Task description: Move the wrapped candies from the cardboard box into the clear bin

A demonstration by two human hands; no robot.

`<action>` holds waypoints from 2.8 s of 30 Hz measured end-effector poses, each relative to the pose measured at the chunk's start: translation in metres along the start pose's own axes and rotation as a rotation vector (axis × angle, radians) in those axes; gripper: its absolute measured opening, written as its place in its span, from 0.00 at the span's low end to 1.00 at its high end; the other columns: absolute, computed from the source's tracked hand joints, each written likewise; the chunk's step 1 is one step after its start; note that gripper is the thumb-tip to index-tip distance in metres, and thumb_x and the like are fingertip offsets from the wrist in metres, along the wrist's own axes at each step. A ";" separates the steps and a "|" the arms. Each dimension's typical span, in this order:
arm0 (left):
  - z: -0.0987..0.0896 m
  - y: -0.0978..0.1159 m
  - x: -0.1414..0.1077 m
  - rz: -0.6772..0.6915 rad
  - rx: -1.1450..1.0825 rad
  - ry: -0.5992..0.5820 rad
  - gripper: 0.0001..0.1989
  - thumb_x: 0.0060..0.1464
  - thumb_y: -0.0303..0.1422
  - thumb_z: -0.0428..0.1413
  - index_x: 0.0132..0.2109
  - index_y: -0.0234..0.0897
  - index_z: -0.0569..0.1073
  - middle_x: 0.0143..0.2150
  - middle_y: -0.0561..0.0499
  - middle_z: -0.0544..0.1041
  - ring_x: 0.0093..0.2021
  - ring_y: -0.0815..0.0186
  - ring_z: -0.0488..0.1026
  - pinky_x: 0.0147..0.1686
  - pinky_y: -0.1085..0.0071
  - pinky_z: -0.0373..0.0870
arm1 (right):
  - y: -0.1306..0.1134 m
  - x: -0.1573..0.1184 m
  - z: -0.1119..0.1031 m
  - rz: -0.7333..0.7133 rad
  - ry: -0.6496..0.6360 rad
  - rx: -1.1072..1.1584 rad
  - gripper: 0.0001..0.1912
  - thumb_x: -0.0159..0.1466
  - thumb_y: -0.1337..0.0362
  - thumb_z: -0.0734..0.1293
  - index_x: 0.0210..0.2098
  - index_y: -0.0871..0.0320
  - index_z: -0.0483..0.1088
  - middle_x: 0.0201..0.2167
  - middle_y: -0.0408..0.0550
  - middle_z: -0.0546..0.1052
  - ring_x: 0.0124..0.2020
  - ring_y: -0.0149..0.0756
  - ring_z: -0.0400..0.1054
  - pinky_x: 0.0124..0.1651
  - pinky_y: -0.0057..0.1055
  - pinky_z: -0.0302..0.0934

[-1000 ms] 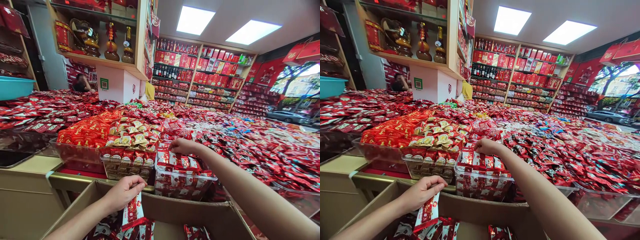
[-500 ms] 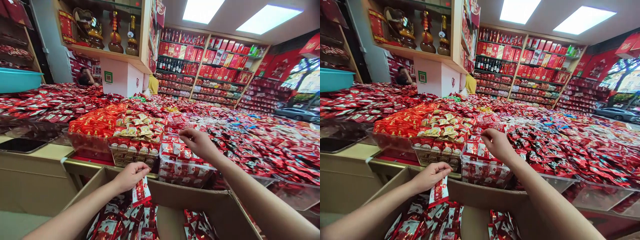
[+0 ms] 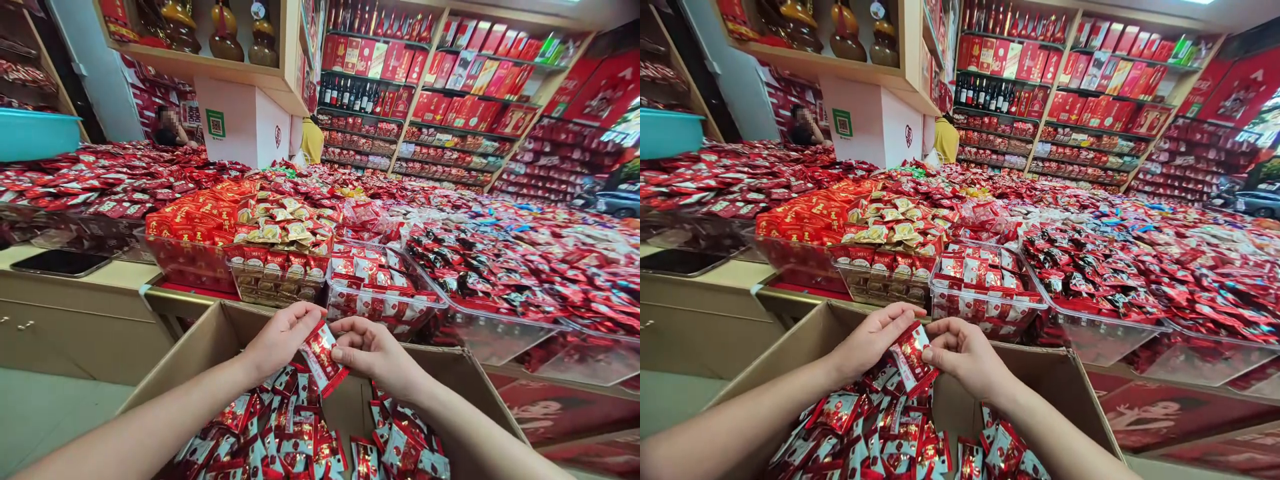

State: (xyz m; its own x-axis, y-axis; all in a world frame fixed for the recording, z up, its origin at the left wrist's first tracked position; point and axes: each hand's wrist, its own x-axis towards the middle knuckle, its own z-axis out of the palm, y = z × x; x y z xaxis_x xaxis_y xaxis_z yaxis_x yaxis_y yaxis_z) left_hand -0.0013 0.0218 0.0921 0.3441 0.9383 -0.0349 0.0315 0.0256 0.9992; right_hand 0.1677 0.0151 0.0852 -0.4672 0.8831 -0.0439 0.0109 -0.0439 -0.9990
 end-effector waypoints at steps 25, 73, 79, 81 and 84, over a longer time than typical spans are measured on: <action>-0.009 0.011 -0.009 0.271 0.377 0.025 0.14 0.51 0.34 0.48 0.46 0.40 0.63 0.38 0.51 0.68 0.33 0.70 0.67 0.33 0.73 0.65 | -0.030 -0.019 -0.014 -0.187 0.280 0.065 0.10 0.50 0.63 0.66 0.30 0.59 0.64 0.26 0.43 0.72 0.26 0.27 0.66 0.29 0.26 0.61; -0.053 -0.030 0.033 0.373 0.858 0.250 0.09 0.50 0.32 0.46 0.35 0.38 0.71 0.32 0.53 0.74 0.33 0.68 0.69 0.33 0.75 0.62 | -0.078 0.086 -0.054 -0.109 0.227 -1.169 0.08 0.48 0.72 0.60 0.23 0.57 0.71 0.19 0.43 0.73 0.22 0.30 0.65 0.25 0.25 0.55; -0.053 -0.030 0.034 0.379 0.883 0.245 0.10 0.50 0.33 0.46 0.35 0.38 0.71 0.31 0.53 0.74 0.32 0.68 0.69 0.32 0.75 0.62 | -0.093 0.076 -0.055 -0.299 0.338 -1.192 0.08 0.51 0.68 0.60 0.26 0.59 0.71 0.28 0.49 0.73 0.30 0.34 0.65 0.33 0.29 0.56; -0.053 -0.030 0.034 0.377 0.890 0.240 0.10 0.50 0.33 0.46 0.35 0.37 0.71 0.32 0.52 0.74 0.32 0.68 0.69 0.32 0.75 0.62 | -0.101 0.059 -0.052 -0.390 0.397 -1.055 0.08 0.53 0.65 0.60 0.28 0.59 0.70 0.28 0.48 0.72 0.28 0.33 0.63 0.31 0.29 0.56; -0.052 -0.032 0.036 0.375 0.908 0.245 0.10 0.50 0.33 0.46 0.36 0.37 0.71 0.32 0.52 0.74 0.32 0.68 0.69 0.33 0.75 0.62 | -0.094 0.022 -0.041 -0.285 0.092 -0.786 0.08 0.54 0.64 0.60 0.29 0.57 0.69 0.24 0.44 0.72 0.25 0.30 0.63 0.27 0.25 0.56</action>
State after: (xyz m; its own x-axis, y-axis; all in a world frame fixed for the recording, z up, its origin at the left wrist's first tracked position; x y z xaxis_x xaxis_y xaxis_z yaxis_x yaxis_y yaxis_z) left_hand -0.0385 0.0723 0.0600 0.2796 0.8794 0.3853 0.6976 -0.4618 0.5478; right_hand 0.1925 0.0574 0.1777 -0.4720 0.8471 0.2443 0.5323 0.4947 -0.6870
